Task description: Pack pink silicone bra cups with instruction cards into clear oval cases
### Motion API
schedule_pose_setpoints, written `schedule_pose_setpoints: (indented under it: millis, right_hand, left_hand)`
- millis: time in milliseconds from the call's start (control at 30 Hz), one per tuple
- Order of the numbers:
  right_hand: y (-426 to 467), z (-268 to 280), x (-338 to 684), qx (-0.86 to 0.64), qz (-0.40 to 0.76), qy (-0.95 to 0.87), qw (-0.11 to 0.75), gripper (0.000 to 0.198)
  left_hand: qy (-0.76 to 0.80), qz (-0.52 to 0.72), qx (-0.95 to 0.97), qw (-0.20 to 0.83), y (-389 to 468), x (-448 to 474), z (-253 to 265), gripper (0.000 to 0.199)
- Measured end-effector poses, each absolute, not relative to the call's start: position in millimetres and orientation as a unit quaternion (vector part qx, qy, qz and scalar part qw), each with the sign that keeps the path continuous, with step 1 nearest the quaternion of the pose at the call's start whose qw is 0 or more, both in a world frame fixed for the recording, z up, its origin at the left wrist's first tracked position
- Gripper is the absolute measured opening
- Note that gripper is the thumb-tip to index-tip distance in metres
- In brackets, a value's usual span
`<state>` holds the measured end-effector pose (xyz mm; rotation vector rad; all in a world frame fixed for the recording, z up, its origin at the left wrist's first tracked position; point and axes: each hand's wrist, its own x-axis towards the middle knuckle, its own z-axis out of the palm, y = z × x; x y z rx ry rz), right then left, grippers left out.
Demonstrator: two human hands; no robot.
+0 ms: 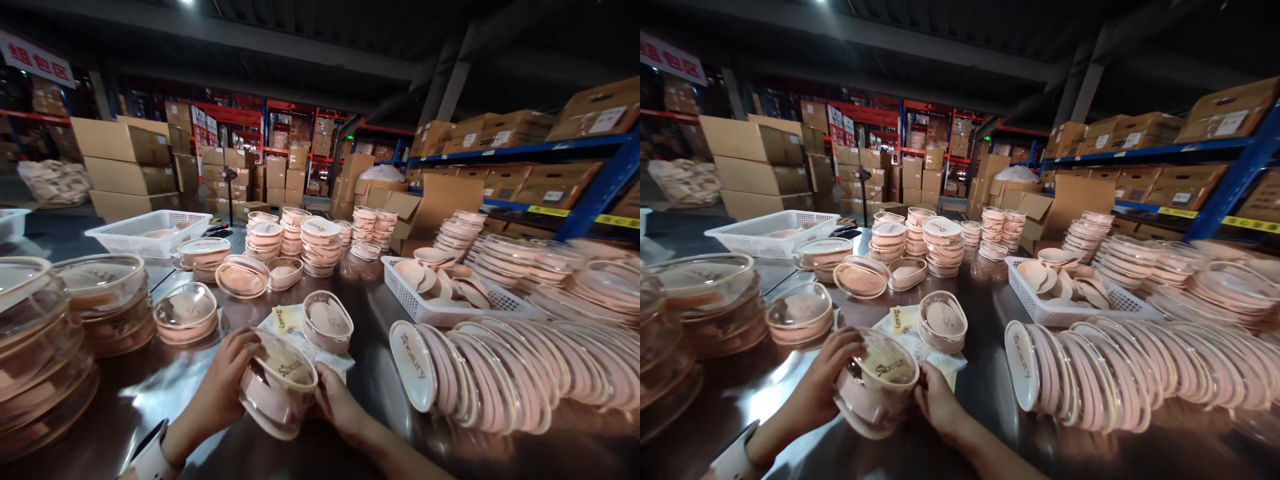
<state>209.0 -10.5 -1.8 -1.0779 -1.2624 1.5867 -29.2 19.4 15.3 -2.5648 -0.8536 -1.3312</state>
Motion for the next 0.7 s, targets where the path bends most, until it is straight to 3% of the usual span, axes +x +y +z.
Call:
schedule_pose_setpoints:
  millis: [133,433,600,700]
  right_hand:
    - [-2,-12,207,-0.452,0.618,-0.471,0.438,0.042]
    - [-3,-12,208,-0.493,0.567,-0.515,0.412,0.039]
    - [-3,-6,212,-0.497,0.588,-0.499,0.399,0.041]
    - [-5,7,218,-0.483,0.606,-0.471,0.422,0.044]
  left_hand:
    - [-0.280,-0.427,-0.851,0.122,17,-27,15,0.047]
    - [-0.278,-0.432,-0.848,0.131,14,-26,19,0.036]
    - [-0.276,-0.452,-0.843,0.095,11,-27,22,0.037]
    - [-0.269,-0.510,-0.817,0.017,2,-25,27,0.030]
